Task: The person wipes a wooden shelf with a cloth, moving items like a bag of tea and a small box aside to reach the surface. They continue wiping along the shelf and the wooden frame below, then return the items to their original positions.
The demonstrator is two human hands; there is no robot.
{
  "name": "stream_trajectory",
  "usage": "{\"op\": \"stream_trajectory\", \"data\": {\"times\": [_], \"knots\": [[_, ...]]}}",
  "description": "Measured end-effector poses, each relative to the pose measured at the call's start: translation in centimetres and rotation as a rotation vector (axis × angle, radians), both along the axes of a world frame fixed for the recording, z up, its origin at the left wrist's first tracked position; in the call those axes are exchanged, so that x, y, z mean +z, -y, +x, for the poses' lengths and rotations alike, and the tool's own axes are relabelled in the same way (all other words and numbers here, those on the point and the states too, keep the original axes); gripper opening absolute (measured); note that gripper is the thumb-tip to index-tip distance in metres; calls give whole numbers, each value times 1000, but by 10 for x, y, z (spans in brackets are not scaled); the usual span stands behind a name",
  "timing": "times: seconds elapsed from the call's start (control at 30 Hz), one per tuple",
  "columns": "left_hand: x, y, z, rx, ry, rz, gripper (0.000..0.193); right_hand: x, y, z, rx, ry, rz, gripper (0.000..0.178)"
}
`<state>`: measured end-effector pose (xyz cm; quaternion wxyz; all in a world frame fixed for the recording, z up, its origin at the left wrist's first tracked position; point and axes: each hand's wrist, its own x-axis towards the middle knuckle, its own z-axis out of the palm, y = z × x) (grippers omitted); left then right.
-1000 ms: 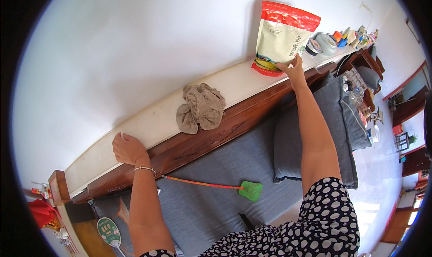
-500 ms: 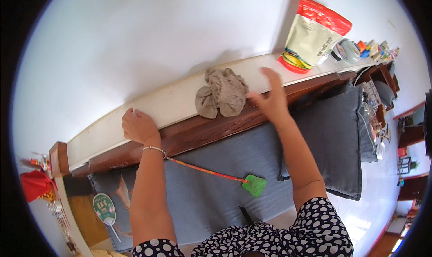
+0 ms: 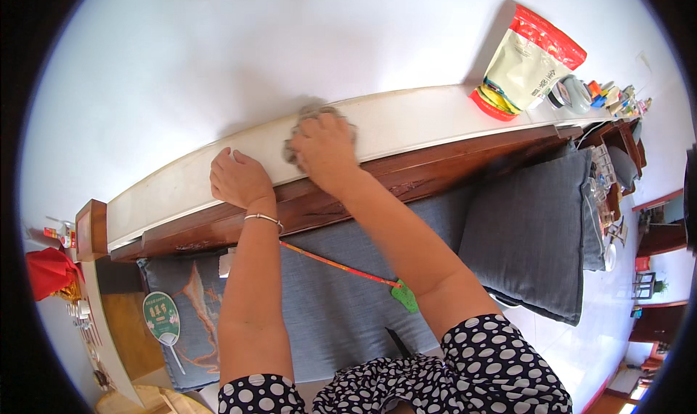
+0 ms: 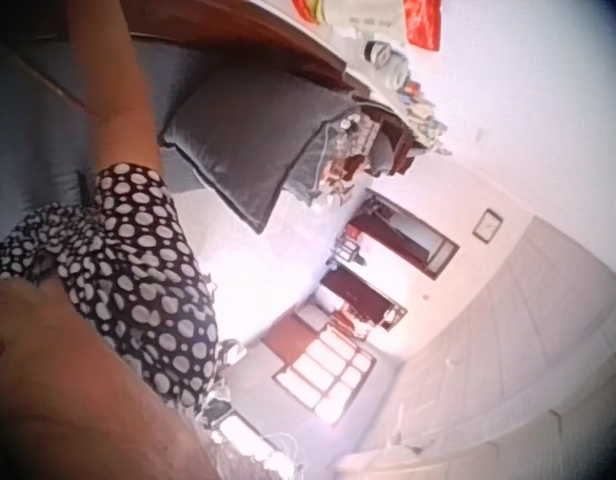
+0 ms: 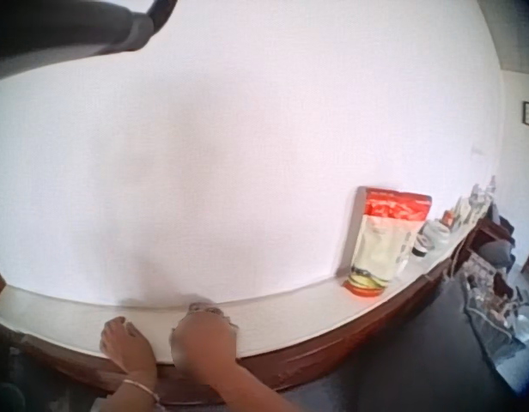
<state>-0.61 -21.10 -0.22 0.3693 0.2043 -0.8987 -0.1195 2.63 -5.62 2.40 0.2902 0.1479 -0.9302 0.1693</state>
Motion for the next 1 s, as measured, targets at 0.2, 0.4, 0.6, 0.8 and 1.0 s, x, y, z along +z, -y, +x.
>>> {"op": "stream_trajectory", "data": {"times": [0.2,0.4,0.6,0.8,1.0], "knots": [[2,-6,-1,-2,30,35,19,11,-6,-13,188,-72,-225,14],[3,3,0,-27,2,29,22,43,-155,16,-66,-192,-194,33],[4,-1,3,-36,-16,58,20,3,-233,21,-525,94,12,41],[1,-5,0,-63,-12,93,22,4,-126,-13,-342,146,27,29],[2,3,0,-45,-68,40,18,11,-15,-26,-172,177,47,24]]}}
